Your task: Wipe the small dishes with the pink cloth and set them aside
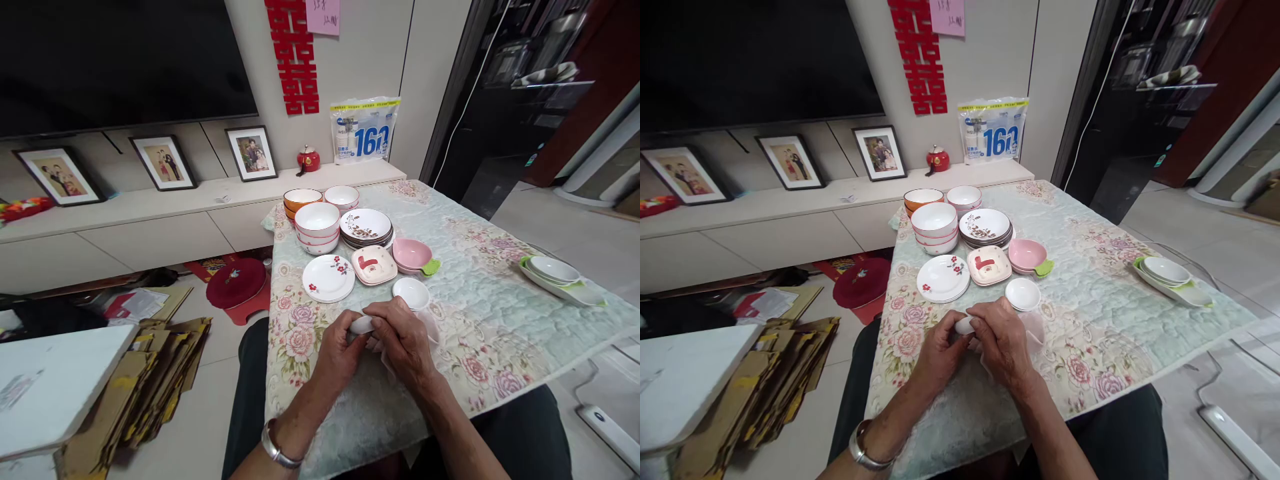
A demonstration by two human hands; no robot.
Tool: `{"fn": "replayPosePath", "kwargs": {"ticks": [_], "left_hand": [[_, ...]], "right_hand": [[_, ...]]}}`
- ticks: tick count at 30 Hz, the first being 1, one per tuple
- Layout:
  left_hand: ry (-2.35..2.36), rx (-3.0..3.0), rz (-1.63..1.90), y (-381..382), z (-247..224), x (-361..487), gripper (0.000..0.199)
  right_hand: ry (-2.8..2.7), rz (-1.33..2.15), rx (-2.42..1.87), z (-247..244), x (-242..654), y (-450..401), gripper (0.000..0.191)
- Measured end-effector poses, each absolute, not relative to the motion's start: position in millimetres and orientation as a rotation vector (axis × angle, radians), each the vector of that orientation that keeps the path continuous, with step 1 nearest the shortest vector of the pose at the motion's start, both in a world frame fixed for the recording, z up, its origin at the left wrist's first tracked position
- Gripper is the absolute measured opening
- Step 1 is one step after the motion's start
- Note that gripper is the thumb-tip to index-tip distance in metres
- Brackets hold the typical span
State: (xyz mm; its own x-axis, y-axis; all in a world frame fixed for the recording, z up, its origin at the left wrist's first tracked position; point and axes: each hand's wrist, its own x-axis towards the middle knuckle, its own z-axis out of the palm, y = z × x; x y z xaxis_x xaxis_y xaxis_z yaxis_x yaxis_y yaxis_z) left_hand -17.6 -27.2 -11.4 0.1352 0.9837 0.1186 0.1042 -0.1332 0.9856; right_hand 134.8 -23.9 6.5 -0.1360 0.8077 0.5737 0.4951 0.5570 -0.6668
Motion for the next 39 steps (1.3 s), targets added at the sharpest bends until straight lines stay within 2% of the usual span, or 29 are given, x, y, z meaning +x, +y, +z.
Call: {"fn": "replayPosePath", "kwargs": {"ticks": [8,19,23,26,31,39], "left_hand": [[1.169,1.345,1.145,-22.2,-21.8,-19.3,0.011],[1.185,1.439,1.1,-24.0,-18.1,-16.3,0.008],[1.119,1.457,1.118,-24.6,-15.4,-16.1,0.011],[1.137,1.477,1.102,-25.1,-15.1,-16.0,0.006],[1.249,1.506,1.066,-25.7,-13.2,-15.5,0.008],[1.285,1.534,1.063,-21.2,-16.5,-14.4,0.009]], "right_hand": [[-1.665,0.714,-1.326,-11.2,139.4,-12.7,0.031],[-1.688,0.449,-1.126,-6.3,137.5,-19.3,0.014],[-1.793,0.53,-0.973,0.8,140.9,-23.5,0.021],[-1.741,0.65,-1.011,-0.5,143.8,-22.9,0.029],[-1.695,0.703,-1.2,-9.5,142.8,-16.3,0.026],[-1.733,0.65,-1.28,-11.3,141.4,-12.8,0.031]]}}
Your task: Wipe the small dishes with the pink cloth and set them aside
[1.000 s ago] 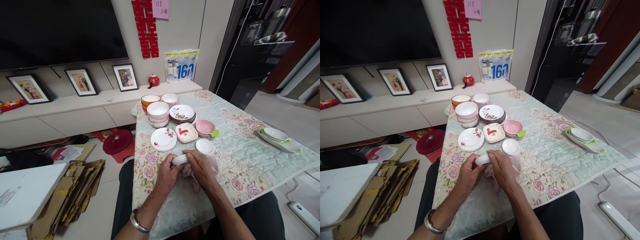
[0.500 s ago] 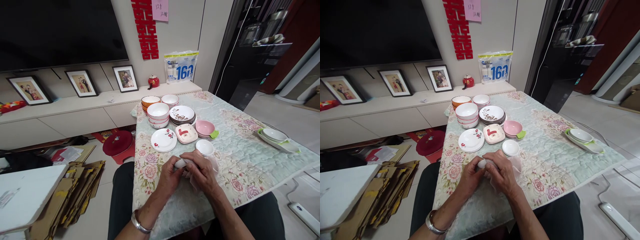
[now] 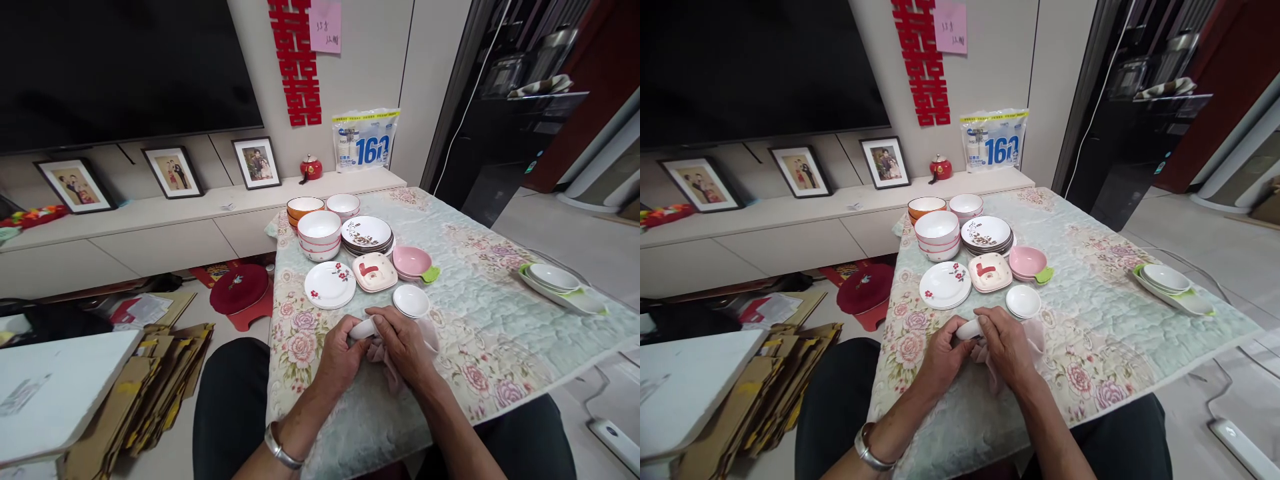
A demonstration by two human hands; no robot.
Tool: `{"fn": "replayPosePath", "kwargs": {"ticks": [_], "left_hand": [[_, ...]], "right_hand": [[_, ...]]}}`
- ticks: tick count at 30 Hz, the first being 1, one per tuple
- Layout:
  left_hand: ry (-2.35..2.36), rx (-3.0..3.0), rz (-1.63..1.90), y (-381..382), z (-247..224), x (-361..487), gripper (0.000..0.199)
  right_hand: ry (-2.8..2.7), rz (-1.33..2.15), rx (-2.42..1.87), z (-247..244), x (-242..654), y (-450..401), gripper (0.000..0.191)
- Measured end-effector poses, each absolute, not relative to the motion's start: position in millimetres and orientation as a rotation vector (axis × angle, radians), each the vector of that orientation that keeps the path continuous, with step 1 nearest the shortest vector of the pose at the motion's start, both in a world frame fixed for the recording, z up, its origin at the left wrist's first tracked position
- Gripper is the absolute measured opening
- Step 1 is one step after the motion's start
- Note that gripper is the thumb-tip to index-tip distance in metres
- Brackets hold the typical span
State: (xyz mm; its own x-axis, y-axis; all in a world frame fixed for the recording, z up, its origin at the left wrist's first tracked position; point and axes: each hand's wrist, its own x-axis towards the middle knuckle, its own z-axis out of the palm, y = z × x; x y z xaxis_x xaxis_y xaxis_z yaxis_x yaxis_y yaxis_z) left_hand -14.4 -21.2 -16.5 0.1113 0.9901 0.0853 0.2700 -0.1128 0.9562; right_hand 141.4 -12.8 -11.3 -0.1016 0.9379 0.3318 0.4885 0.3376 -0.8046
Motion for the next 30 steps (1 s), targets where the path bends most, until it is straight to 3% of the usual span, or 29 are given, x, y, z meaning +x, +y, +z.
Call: {"fn": "replayPosePath", "kwargs": {"ticks": [8,30], "left_hand": [[1.264,1.491,1.061,-20.2,-15.5,-14.0,0.01],[1.155,1.472,1.067,-24.8,-12.4,-12.7,0.007]], "right_hand": [[-1.744,0.603,-1.293,-11.5,139.9,-10.9,0.034],[-1.544,0.902,-1.308,-8.9,144.2,-13.5,0.039]]}}
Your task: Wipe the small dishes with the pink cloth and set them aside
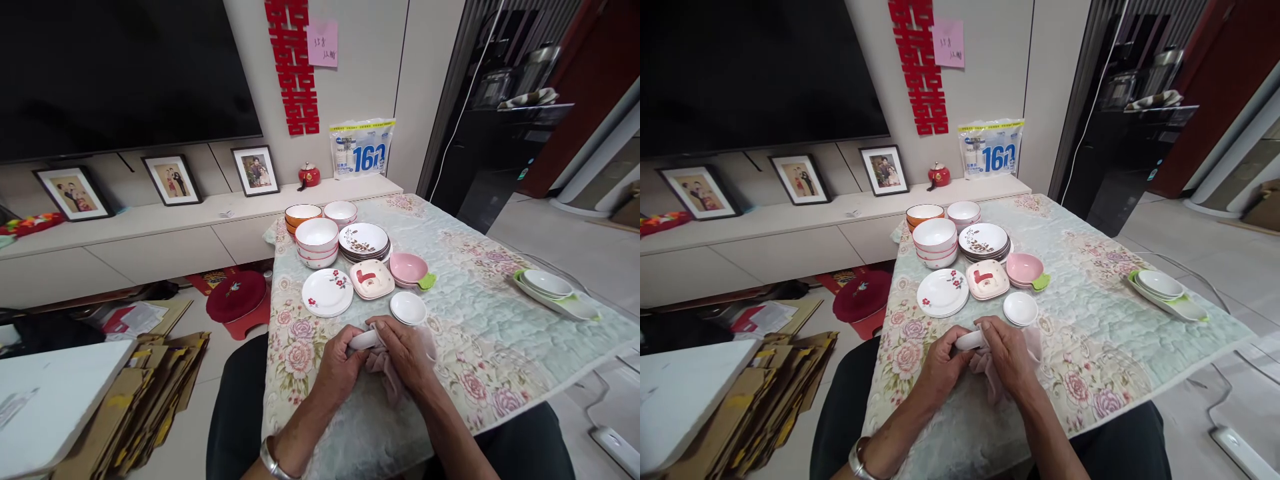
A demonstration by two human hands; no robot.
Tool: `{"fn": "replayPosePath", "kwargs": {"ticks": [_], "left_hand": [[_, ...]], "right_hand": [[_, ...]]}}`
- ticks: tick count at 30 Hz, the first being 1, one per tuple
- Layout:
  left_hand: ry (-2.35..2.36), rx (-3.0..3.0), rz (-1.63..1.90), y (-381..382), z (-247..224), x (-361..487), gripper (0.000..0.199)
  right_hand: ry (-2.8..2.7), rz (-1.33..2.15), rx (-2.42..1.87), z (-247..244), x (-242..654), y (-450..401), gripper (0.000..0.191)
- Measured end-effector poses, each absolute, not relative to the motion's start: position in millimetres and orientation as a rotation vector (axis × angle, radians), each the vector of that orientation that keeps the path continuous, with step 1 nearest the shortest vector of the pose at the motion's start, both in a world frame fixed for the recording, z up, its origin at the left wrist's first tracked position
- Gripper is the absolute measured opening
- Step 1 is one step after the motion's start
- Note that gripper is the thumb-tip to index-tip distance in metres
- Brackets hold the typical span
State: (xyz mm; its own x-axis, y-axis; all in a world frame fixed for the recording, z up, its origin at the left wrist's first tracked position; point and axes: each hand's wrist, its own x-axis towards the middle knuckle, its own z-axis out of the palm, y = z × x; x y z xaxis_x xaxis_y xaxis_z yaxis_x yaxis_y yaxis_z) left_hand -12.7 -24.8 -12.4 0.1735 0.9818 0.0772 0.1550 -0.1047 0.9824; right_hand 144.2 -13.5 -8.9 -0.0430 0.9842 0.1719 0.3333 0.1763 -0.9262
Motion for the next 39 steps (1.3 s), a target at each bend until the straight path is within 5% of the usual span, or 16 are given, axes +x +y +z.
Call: {"fn": "replayPosePath", "kwargs": {"ticks": [23,30,39], "left_hand": [[1.145,1.271,1.005,-20.9,-3.3,-13.9,0.007],[0.895,0.877,1.121,-7.4,11.2,2.8,0.026],[0.506,0.577,1.232,22.0,14.0,24.6,0.044]], "right_hand": [[-1.597,0.77,-1.328,-12.0,143.2,-13.1,0.039],[-1.407,0.869,-1.282,-4.4,147.2,-10.6,0.046],[-1.581,0.468,-1.364,25.3,154.9,22.5,0.037]]}}
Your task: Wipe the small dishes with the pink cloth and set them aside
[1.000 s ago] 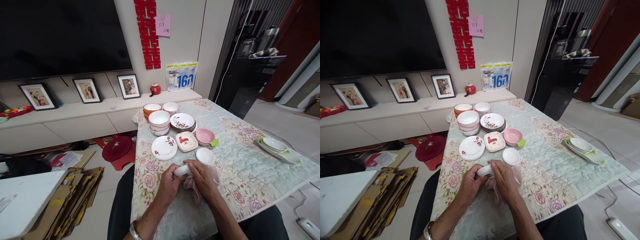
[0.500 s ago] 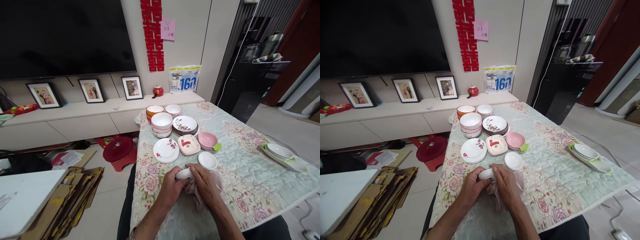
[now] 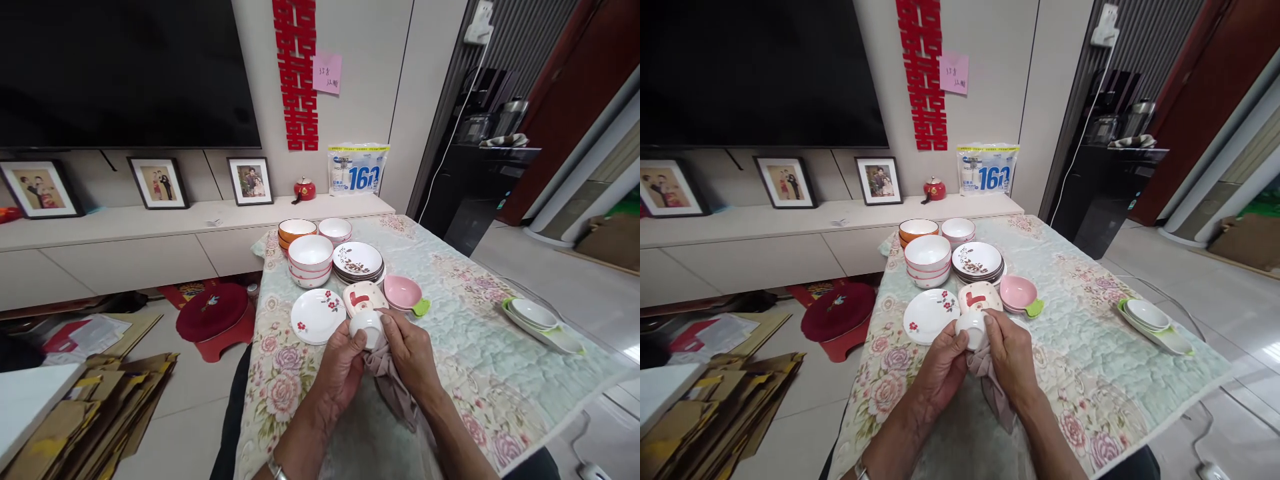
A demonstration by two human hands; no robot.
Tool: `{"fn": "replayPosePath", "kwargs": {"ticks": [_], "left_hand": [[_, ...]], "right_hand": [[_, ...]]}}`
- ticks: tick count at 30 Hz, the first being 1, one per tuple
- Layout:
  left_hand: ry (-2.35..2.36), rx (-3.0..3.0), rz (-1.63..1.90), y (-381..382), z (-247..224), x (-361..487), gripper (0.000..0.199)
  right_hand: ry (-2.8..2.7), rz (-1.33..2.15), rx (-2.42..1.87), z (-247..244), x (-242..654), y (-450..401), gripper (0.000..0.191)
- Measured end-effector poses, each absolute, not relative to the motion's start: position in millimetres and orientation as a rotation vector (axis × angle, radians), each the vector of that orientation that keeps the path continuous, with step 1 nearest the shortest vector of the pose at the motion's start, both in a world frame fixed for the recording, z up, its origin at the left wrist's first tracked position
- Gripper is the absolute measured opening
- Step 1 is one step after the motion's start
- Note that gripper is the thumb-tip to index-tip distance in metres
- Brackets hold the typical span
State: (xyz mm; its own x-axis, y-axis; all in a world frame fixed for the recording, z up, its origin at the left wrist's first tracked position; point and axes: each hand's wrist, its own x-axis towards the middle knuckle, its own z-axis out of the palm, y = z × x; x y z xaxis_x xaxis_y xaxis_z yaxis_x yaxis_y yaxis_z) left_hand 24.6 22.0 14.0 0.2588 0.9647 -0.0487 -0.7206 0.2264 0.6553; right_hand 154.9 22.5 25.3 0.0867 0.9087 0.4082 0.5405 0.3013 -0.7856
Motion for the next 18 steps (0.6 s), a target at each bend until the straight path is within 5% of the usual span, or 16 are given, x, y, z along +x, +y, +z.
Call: {"fn": "replayPosePath", "kwargs": {"ticks": [10,18], "left_hand": [[0.475,0.46,1.282,31.0,-3.5,4.1,0.035],[0.45,0.278,1.29,22.8,0.5,10.8,0.038]], "right_hand": [[-1.576,0.628,-1.203,25.3,137.8,62.8,0.032],[-1.766,0.301,-1.245,-1.3,135.8,42.4,0.04]]}}
